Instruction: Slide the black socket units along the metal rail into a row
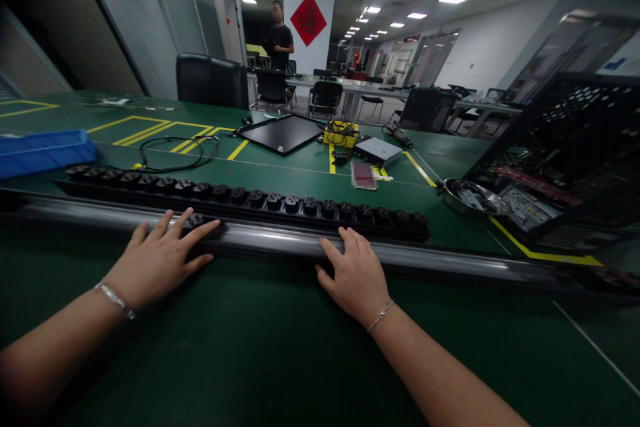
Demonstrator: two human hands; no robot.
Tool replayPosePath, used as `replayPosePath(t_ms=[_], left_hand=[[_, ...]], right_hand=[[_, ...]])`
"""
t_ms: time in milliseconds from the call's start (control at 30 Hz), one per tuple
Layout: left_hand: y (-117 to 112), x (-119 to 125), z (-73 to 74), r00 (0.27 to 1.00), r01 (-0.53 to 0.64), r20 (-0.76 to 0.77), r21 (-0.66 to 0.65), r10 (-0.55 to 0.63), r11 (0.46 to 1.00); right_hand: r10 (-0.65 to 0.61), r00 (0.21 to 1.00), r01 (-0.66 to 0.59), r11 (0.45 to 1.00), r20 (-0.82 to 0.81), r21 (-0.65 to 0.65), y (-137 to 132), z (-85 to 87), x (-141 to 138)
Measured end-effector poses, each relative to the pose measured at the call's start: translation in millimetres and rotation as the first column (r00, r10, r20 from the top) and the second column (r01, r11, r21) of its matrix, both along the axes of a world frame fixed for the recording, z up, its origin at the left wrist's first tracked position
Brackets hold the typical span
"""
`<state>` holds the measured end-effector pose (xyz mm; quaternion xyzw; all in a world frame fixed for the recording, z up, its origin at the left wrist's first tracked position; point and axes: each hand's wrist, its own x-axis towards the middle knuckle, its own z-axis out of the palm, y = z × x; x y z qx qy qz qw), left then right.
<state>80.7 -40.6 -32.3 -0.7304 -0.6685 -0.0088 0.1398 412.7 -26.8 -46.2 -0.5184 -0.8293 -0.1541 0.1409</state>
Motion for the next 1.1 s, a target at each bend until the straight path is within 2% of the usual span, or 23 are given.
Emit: replayPosePath(t_ms=[467, 800, 967, 1100], left_hand=[[2, -21, 3.5, 0.999, -0.037, 0.007, -0.078, 0.038, 0.996], [5, -45, 19.0, 0.982, -0.188, -0.077, -0.233, 0.174, 0.954], [8, -60, 20.7, 0.966, -0.260, -0.069, -0.283, 0.250, 0.923], [10, -81, 22.5, 0.972, -0.231, -0.105, -0.295, 0.209, 0.927]], right_hand=[[-0.008, 1.000, 0.008, 1.000, 0.005, -0.010, 0, -1.6, 1], [-0.003, 1.000, 0.003, 1.000, -0.001, -0.003, 0, -0.1, 0], [-0.004, 1.000, 0.004, 1.000, 0.006, -0.010, 0, 0.3, 0], [-0.010, 1.000, 0.010, 1.000, 0.010, -0.025, 0, 0.4, 0]])
